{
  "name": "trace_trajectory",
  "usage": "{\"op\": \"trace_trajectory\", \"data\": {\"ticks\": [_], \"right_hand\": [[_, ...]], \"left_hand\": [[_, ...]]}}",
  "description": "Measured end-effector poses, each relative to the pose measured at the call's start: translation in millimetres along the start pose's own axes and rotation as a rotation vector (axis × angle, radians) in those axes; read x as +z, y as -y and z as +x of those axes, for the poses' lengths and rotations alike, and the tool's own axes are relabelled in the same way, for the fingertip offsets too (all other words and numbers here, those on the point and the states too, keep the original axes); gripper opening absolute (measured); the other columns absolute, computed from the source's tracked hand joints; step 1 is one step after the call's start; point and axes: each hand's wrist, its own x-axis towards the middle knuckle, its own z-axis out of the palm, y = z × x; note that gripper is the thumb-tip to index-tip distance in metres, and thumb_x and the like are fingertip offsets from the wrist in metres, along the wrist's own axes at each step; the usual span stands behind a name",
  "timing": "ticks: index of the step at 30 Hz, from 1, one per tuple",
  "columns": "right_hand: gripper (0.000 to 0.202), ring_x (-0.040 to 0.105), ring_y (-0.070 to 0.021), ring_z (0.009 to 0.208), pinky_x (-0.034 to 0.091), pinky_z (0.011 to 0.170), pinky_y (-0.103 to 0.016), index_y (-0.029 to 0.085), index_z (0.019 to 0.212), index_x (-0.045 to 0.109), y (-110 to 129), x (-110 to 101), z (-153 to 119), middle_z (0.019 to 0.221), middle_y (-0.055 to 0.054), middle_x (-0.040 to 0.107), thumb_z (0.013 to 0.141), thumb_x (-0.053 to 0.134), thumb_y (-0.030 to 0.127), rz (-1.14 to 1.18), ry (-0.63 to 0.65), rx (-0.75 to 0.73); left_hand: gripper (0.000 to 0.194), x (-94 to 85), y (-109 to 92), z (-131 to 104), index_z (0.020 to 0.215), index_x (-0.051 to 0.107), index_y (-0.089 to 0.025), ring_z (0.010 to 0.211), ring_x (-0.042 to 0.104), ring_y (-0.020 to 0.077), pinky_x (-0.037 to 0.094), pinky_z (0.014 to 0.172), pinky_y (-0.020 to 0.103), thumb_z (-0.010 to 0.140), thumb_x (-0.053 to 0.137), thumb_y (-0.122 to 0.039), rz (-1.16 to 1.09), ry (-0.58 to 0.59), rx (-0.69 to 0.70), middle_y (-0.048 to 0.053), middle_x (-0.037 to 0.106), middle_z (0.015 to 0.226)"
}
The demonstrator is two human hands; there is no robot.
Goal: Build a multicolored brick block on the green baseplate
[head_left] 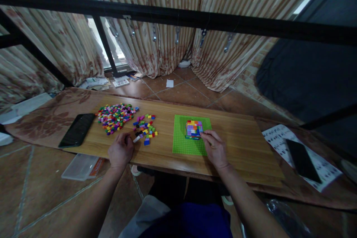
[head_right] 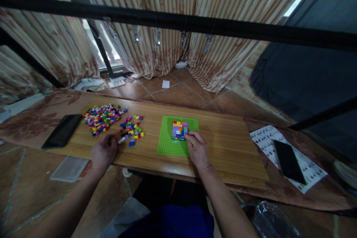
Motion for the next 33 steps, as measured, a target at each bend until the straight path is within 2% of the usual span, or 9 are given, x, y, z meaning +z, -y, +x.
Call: {"op": "trace_trajectory", "data": {"ticks": [7,11,14,16,20,26,33], "right_hand": [[0.028,0.063,-0.0169,0.095,0.053,0.085,-0.033,0.026,0.111,0.069,5,0,-4,0.104,-0.006,0.065,0.094,0.047,0.028,0.006,0.026,0.044],[0.031,0.063,-0.0179,0.093,0.053,0.083,-0.035,0.023,0.119,0.063,12,-6,-7,0.107,-0.008,0.066,0.092,0.049,0.03,0.047,-0.123,0.17],[0.029,0.063,-0.0189,0.092,0.053,0.081,-0.036,0.02,0.111,0.066,12,-10,-12,0.103,-0.009,0.066,0.091,0.048,0.032,0.038,-0.171,0.219],[0.03,0.062,-0.0199,0.093,0.052,0.081,-0.036,0.018,0.107,0.067,8,-12,-15,0.102,-0.01,0.065,0.091,0.047,0.033,0.008,-0.147,0.236],[0.034,0.059,-0.0231,0.098,0.05,0.088,-0.042,0.016,0.11,0.066,-2,-10,-22,0.109,-0.014,0.063,0.091,0.045,0.035,-0.131,-0.058,0.26],[0.035,0.052,-0.0276,0.108,0.044,0.093,-0.049,0.016,0.111,0.066,-13,1,-35,0.117,-0.015,0.06,0.092,0.043,0.033,-0.339,0.102,0.144],[0.034,0.051,-0.027,0.106,0.043,0.091,-0.047,0.017,0.11,0.067,-16,1,-52,0.117,-0.014,0.061,0.092,0.043,0.034,-0.409,0.092,0.092]], "left_hand": [[0.026,-1.6,-2,0,0.097,0.066,-0.021,0.08,0.063,0.0212,0.038,0.059,0.028,0.087,0.045,-0.032,0.014,0.009,-0.006,0.006,0.069,0.098],[0.025,-0.9,-1,1,0.097,0.065,-0.021,0.083,0.063,0.0214,0.038,0.061,0.028,0.087,0.045,-0.032,0.009,0.012,0.003,0.005,0.069,0.099],[0.025,-1.7,-1,0,0.097,0.065,-0.021,0.083,0.063,0.0213,0.038,0.06,0.028,0.087,0.045,-0.032,0.008,0.02,-0.001,0.005,0.069,0.099],[0.025,-2.3,-1,0,0.097,0.065,-0.021,0.084,0.063,0.0211,0.038,0.06,0.028,0.087,0.045,-0.031,0.003,0.023,0.001,0.006,0.069,0.099],[0.024,-2.1,-1,0,0.097,0.065,-0.02,0.085,0.063,0.0209,0.04,0.063,0.028,0.087,0.045,-0.029,-0.002,0.016,0.021,0.006,0.069,0.099],[0.023,-0.9,0,-1,0.098,0.065,-0.021,0.083,0.063,0.0202,0.041,0.064,0.028,0.086,0.046,-0.028,-0.012,0.013,0.005,0.005,0.069,0.098],[0.023,-1.1,0,-3,0.097,0.065,-0.022,0.082,0.062,0.0188,0.042,0.065,0.026,0.088,0.045,-0.029,-0.053,0.022,0.0,0.005,0.068,0.096]]}}
